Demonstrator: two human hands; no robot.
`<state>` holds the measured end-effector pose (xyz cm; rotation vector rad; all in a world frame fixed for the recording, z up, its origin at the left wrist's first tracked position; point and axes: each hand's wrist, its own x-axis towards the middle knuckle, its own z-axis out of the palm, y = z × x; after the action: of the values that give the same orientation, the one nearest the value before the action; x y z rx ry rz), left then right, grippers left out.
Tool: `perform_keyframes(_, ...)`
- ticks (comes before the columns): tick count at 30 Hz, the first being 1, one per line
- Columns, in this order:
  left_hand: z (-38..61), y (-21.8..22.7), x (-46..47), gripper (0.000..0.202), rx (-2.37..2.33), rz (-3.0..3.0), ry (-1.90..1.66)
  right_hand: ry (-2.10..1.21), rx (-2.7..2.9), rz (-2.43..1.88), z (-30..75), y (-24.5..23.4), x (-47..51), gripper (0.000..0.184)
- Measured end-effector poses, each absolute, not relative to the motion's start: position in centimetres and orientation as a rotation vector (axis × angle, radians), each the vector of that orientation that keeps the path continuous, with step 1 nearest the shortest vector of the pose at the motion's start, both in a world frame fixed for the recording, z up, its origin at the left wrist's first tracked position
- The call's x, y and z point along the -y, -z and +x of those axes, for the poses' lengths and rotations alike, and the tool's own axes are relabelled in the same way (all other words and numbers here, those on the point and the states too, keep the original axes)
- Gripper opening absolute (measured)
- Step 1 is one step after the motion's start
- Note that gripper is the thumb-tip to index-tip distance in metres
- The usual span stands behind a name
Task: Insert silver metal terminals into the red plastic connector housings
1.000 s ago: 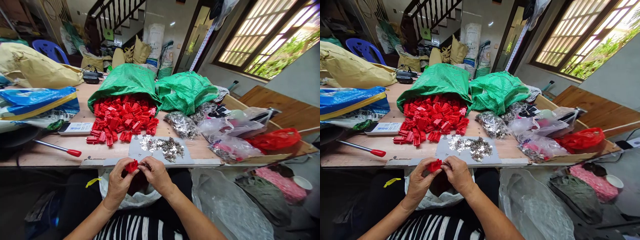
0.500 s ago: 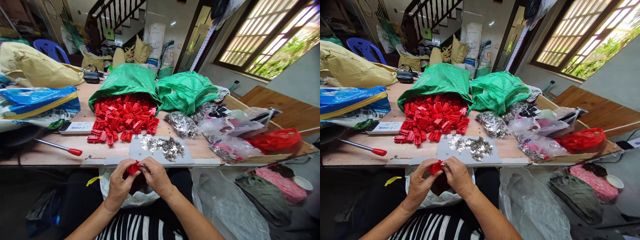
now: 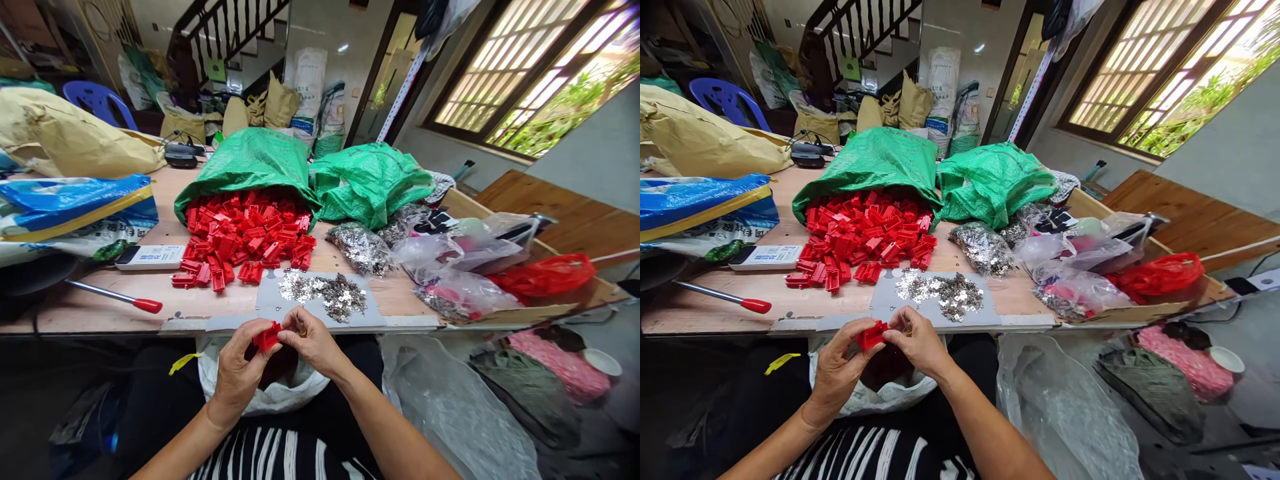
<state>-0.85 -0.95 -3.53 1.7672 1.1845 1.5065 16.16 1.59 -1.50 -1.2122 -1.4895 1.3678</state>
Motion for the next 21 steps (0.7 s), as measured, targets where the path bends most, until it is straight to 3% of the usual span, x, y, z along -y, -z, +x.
perform_keyframes(11,-1.0,3.8,1.8,0.025,-1.068,1.802,-1.385,-1.833,1.249,-1.029,16.8,2.7,-0.6,0.048)
perform_keyframes(21,-1.4,4.3,1.6,0.028,-0.964,1.508,-1.220,-1.982,0.963,-0.884,16.8,3.6,0.8,0.051)
